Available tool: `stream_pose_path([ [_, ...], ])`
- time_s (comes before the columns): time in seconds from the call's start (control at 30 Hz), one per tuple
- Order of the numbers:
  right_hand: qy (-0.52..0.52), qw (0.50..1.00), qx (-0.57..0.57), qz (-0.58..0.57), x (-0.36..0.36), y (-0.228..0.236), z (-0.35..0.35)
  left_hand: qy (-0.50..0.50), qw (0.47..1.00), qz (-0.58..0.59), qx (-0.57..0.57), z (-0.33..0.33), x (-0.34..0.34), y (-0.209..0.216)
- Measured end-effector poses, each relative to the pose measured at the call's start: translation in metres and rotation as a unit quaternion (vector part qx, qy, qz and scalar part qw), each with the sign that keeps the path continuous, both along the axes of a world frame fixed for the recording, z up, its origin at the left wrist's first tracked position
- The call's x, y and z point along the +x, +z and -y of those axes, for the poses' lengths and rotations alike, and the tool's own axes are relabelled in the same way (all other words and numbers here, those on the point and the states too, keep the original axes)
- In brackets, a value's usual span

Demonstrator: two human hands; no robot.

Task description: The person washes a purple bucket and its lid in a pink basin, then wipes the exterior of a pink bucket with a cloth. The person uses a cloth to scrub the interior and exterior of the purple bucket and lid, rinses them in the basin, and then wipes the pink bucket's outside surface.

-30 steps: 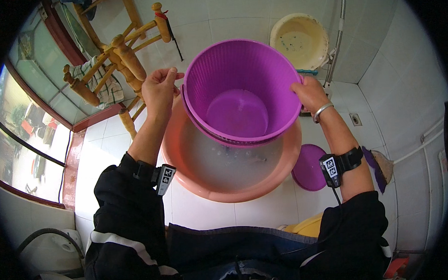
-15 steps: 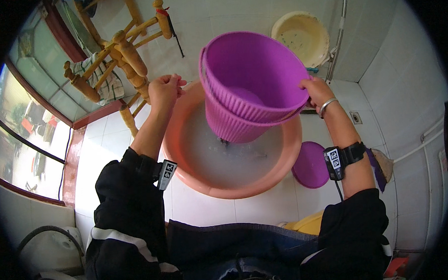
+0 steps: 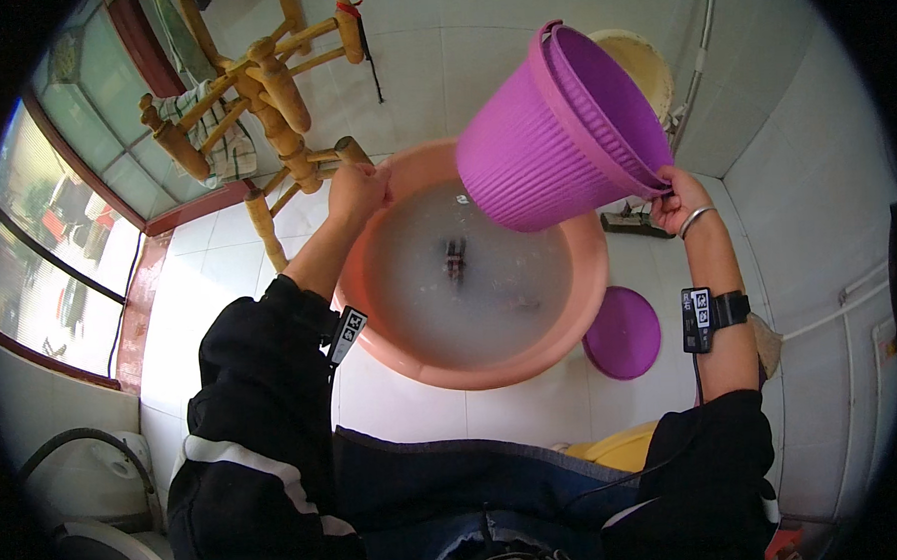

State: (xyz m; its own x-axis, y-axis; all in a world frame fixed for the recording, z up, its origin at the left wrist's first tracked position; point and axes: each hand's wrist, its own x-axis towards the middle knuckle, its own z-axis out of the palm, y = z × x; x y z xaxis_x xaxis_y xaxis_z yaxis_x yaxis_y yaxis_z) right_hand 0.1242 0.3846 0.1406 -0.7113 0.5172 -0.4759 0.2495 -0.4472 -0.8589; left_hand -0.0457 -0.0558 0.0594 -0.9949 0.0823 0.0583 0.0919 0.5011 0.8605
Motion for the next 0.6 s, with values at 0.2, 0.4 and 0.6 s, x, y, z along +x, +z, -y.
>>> stream_pose_path([
  [0.2,-0.057,0.998,0.03,0.002,0.012,0.013,-0.005,-0.096,0.963,-0.107,-0.228,0.005,-0.009,-0.022],
  [0.4,-0.079,0.99,0.105,-0.043,0.04,0.011,-0.024,-0.132,0.943,-0.149,-0.266,0.016,-0.054,-0.055],
  [0.6,-0.196,0.953,0.219,0.075,0.103,-0.032,-0.06,-0.161,0.958,-0.051,-0.233,0.011,-0.108,-0.116],
])
